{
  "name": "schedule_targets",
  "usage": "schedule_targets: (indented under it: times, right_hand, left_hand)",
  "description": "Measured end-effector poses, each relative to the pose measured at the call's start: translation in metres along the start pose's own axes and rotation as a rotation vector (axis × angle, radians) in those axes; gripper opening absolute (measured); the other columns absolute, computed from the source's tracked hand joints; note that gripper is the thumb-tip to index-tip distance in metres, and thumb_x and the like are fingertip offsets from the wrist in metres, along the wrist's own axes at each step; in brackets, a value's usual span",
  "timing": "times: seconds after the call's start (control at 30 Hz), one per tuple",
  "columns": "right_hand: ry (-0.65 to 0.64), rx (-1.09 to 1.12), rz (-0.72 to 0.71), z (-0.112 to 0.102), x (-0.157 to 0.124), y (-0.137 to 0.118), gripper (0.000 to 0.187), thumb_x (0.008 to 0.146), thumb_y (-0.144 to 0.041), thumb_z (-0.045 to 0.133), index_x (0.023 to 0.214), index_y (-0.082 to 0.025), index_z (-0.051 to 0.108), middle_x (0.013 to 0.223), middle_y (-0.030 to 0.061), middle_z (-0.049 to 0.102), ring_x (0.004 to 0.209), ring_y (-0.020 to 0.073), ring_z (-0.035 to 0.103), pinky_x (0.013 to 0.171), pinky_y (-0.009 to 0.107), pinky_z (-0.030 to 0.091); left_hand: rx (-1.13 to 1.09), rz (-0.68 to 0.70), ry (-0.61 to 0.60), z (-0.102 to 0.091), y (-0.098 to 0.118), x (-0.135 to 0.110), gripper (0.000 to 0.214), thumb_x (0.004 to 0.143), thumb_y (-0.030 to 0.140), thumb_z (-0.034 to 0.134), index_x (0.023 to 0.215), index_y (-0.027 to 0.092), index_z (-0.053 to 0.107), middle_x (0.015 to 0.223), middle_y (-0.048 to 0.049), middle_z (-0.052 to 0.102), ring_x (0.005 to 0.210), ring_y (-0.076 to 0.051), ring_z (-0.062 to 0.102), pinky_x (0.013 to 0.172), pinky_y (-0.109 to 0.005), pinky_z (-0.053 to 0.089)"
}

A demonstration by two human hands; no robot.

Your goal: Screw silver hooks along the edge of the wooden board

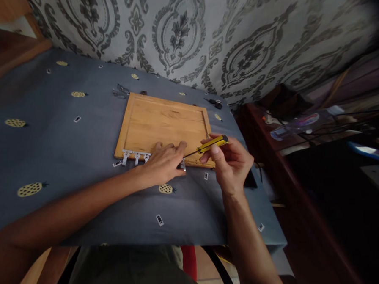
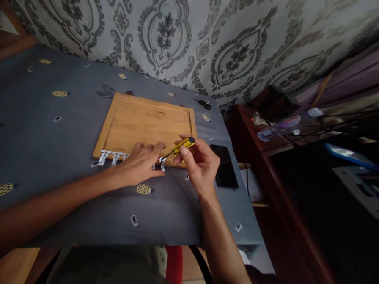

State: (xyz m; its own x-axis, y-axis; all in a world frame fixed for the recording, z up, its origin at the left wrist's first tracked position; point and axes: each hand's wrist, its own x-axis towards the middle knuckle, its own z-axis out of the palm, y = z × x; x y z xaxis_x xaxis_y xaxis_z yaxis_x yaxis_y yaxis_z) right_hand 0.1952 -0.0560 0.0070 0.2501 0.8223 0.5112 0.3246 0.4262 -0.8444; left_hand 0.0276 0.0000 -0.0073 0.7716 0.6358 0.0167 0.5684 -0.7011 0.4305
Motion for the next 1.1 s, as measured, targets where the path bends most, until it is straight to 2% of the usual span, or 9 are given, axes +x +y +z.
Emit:
schedule_targets:
  times: [0.1, 0.2, 0.4, 0.53, 0.67, 1.0, 1.1]
  right_hand:
    - [0.036, 0.006, -0.010, 0.0009, 0.0000, -0.0005, 0.013, 0.081, -0.030, 0.079, 0.089, -0.023, 0.071, 0.088, 0.0004, 0.079, 0.048, 0.0087, 0.064, 0.045, 0.023, 0.055]
    - [0.045, 0.008, 0.006, 0.0008, -0.0002, -0.0001, 0.014, 0.080, -0.030, 0.080, 0.084, -0.022, 0.069, 0.086, 0.0004, 0.079, 0.048, 0.0090, 0.065, 0.045, 0.023, 0.055]
    - [0.017, -0.004, 0.022, 0.0004, 0.0004, 0.0007, 0.021, 0.083, -0.033, 0.076, 0.101, -0.023, 0.073, 0.090, 0.0028, 0.079, 0.051, 0.0109, 0.067, 0.050, 0.027, 0.058]
    - [0.026, 0.008, 0.031, 0.0009, 0.0005, 0.0005, 0.014, 0.080, -0.031, 0.079, 0.088, -0.021, 0.073, 0.090, 0.0025, 0.078, 0.050, 0.0105, 0.066, 0.048, 0.026, 0.057]
    - [0.050, 0.013, 0.034, 0.0011, 0.0001, 0.0008, 0.018, 0.076, -0.029, 0.083, 0.082, -0.021, 0.068, 0.086, 0.0001, 0.078, 0.048, 0.0090, 0.065, 0.045, 0.022, 0.056]
    - [0.059, 0.030, 0.044, 0.0026, 0.0001, 0.0001, 0.025, 0.073, -0.033, 0.086, 0.080, -0.021, 0.065, 0.082, -0.0005, 0.078, 0.046, 0.0094, 0.066, 0.043, 0.022, 0.056]
    - [0.104, 0.006, 0.019, 0.0030, -0.0003, -0.0003, 0.028, 0.075, -0.038, 0.085, 0.080, -0.022, 0.063, 0.081, -0.0006, 0.078, 0.046, 0.0100, 0.065, 0.042, 0.023, 0.056]
  left_hand:
    - [0.005, 0.003, 0.007, 0.0004, -0.0002, 0.0007, 0.055, 0.088, 0.034, 0.072, 0.129, 0.012, 0.042, 0.109, -0.0149, 0.069, 0.110, -0.034, 0.064, 0.094, -0.045, 0.039]
    - [0.005, 0.010, 0.017, 0.0013, -0.0009, 0.0007, 0.055, 0.087, 0.034, 0.072, 0.127, 0.013, 0.042, 0.106, -0.0139, 0.070, 0.108, -0.033, 0.064, 0.092, -0.044, 0.039]
    - [0.004, 0.027, 0.035, 0.0026, -0.0021, -0.0002, 0.054, 0.088, 0.035, 0.072, 0.127, 0.013, 0.042, 0.105, -0.0131, 0.069, 0.104, -0.032, 0.065, 0.091, -0.043, 0.039]
    - [0.006, 0.018, 0.022, 0.0021, -0.0013, -0.0005, 0.055, 0.088, 0.035, 0.072, 0.127, 0.012, 0.042, 0.105, -0.0131, 0.069, 0.105, -0.032, 0.064, 0.092, -0.043, 0.039]
    - [-0.005, 0.010, 0.018, 0.0015, -0.0008, -0.0002, 0.056, 0.087, 0.035, 0.072, 0.128, 0.012, 0.042, 0.106, -0.0132, 0.069, 0.107, -0.032, 0.063, 0.092, -0.043, 0.038]
    - [-0.021, 0.016, 0.026, 0.0019, -0.0017, -0.0008, 0.054, 0.087, 0.034, 0.071, 0.129, 0.013, 0.043, 0.106, -0.0136, 0.069, 0.106, -0.033, 0.063, 0.092, -0.045, 0.038]
    - [-0.016, 0.007, 0.023, 0.0020, -0.0018, -0.0008, 0.056, 0.086, 0.035, 0.072, 0.129, 0.013, 0.042, 0.106, -0.0131, 0.069, 0.105, -0.032, 0.063, 0.092, -0.044, 0.038]
